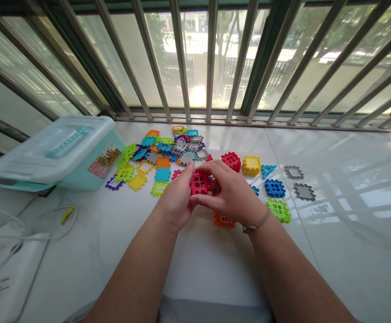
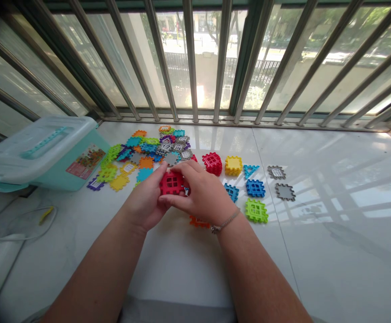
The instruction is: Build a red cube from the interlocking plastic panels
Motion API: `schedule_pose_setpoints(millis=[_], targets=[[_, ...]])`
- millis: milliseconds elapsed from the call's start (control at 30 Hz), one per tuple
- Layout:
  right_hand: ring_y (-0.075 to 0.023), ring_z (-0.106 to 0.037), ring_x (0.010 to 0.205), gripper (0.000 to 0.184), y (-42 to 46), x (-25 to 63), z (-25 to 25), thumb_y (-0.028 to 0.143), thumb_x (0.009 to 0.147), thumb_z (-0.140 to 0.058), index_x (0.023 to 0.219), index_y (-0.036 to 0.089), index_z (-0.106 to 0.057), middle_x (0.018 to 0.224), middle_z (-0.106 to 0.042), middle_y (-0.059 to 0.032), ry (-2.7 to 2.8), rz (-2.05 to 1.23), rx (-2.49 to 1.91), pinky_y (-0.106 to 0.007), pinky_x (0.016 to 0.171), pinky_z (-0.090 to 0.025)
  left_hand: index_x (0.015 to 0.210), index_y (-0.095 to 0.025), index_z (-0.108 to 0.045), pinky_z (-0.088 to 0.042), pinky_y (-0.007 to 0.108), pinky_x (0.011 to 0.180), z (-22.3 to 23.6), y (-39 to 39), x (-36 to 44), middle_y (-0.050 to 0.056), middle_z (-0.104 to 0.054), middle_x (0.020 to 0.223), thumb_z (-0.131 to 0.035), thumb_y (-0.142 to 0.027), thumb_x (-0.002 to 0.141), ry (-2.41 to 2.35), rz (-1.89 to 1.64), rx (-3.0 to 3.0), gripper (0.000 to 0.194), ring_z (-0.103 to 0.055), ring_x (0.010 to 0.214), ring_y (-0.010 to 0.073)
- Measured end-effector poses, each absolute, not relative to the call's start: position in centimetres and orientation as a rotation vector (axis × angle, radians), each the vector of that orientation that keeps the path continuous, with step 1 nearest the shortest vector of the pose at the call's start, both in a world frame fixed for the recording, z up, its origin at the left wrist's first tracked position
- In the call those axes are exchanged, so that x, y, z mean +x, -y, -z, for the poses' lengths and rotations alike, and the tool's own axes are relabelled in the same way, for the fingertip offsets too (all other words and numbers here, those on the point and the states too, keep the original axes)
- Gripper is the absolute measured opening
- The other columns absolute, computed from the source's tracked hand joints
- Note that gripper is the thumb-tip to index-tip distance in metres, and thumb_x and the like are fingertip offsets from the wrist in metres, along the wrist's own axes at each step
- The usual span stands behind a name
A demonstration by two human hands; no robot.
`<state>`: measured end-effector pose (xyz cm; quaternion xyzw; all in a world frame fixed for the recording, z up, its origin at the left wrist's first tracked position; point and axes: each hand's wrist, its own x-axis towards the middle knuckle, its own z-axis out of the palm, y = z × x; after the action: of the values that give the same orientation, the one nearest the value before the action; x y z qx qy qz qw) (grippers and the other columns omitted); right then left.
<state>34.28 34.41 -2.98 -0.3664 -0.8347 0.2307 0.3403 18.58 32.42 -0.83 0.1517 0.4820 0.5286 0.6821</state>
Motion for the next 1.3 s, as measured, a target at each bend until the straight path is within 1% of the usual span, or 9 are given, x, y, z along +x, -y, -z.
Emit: schedule_pose_setpoints(millis=[133, 233, 400, 600, 667, 833, 967, 1100, 1300], targets=[[-0.0315, -0.074, 0.122, 0.051, -34.4, 34.2, 2.9, 0.048, 0.096, -0.087, 0.137, 0.027, -0.066, 0.140, -0.074, -0.0120, 2.178, -0.589, -0.968, -0.047, 0.096, -0.064, 0.099, -0.016, -0.072, -0.059, 0.025, 0.054, 0.8, -32.5, 18.6, 0.004, -0.072, 0.080, -0.054, -0.040, 0.117, -1.057, -1.189, 0.326, 0.035, -0.069, 0.059, 0.0149], [-0.0322, -0.073, 0.126, 0.051, -34.3, 34.2, 2.8, 0.047, 0.097, -0.085, 0.141, 0.028, -0.066, 0.142, -0.073, -0.0123, 2.187, -0.591, -0.963, -0.049, 0.103, -0.065, 0.101, -0.016, -0.074, -0.060, 0.026, 0.055, 0.8, -32.5, 18.6, 0.004, -0.073, 0.081, -0.056, -0.040, 0.116, -1.041, -1.194, 0.329, 0.033, -0.070, 0.060, 0.0150], [-0.0331, -0.072, 0.131, 0.053, -34.2, 34.1, 2.9, 0.045, 0.100, -0.080, 0.147, 0.027, -0.064, 0.149, -0.070, -0.0137, 2.185, -0.593, -0.969, -0.052, 0.107, -0.065, 0.108, -0.016, -0.076, -0.061, 0.026, 0.058, 0.7, -32.5, 18.7, 0.004, -0.075, 0.084, -0.052, -0.038, 0.117, -1.028, -1.208, 0.317, 0.034, -0.071, 0.063, 0.0155], [-0.0338, -0.069, 0.139, 0.054, -34.2, 33.9, 3.3, 0.041, 0.099, -0.078, 0.150, 0.026, -0.064, 0.155, -0.067, -0.0141, 2.171, -0.555, -0.964, -0.052, 0.109, -0.066, 0.120, -0.014, -0.075, -0.067, 0.029, 0.076, 1.4, -32.7, 18.6, 0.009, -0.081, 0.102, -0.055, -0.034, 0.116, -1.024, -1.272, 0.334, 0.029, -0.080, 0.085, 0.0190], [-0.0337, -0.069, 0.139, 0.052, -34.2, 33.8, 3.4, 0.038, 0.099, -0.078, 0.148, 0.027, -0.066, 0.155, -0.067, -0.0138, 2.167, -0.544, -0.973, -0.051, 0.108, -0.067, 0.124, -0.014, -0.075, -0.067, 0.029, 0.078, 1.8, -32.8, 18.5, 0.011, -0.082, 0.107, -0.057, -0.034, 0.114, -1.039, -1.274, 0.357, 0.028, -0.080, 0.088, 0.0195], [-0.0332, -0.070, 0.138, 0.047, -34.3, 33.7, 3.4, 0.033, 0.098, -0.076, 0.144, 0.027, -0.068, 0.155, -0.067, -0.0138, 2.153, -0.528, -0.998, -0.051, 0.109, -0.067, 0.125, -0.015, -0.076, -0.063, 0.025, 0.073, 2.4, -32.8, 18.2, 0.009, -0.081, 0.105, -0.068, -0.034, 0.108, -1.084, -1.273, 0.411, 0.027, -0.079, 0.086, 0.0181], [-0.0326, -0.070, 0.137, 0.047, -34.3, 33.6, 3.4, 0.033, 0.099, -0.077, 0.145, 0.027, -0.068, 0.154, -0.067, -0.0137, 2.149, -0.531, -1.006, -0.050, 0.109, -0.066, 0.122, -0.015, -0.077, -0.061, 0.024, 0.069, 2.4, -32.8, 18.2, 0.008, -0.080, 0.106, -0.064, -0.031, 0.109, -1.118, -1.279, 0.408, 0.024, -0.078, 0.085, 0.0171], [-0.0321, -0.070, 0.138, 0.046, -34.3, 33.7, 3.5, 0.034, 0.099, -0.077, 0.144, 0.026, -0.068, 0.152, -0.069, -0.0131, 2.149, -0.535, -1.010, -0.049, 0.109, -0.066, 0.119, -0.015, -0.076, -0.063, 0.026, 0.072, 2.3, -32.8, 18.3, 0.009, -0.079, 0.107, -0.061, -0.030, 0.111, -1.142, -1.270, 0.397, 0.023, -0.077, 0.088, 0.0179], [-0.0317, -0.070, 0.138, 0.044, -34.3, 33.7, 3.4, 0.035, 0.101, -0.078, 0.143, 0.027, -0.068, 0.150, -0.071, -0.0128, 2.152, -0.540, -1.010, -0.050, 0.109, -0.066, 0.118, -0.015, -0.076, -0.061, 0.025, 0.069, 2.4, -32.7, 18.2, 0.008, -0.079, 0.106, -0.065, -0.031, 0.108, -1.143, -1.273, 0.400, 0.021, -0.075, 0.082, 0.0161]])
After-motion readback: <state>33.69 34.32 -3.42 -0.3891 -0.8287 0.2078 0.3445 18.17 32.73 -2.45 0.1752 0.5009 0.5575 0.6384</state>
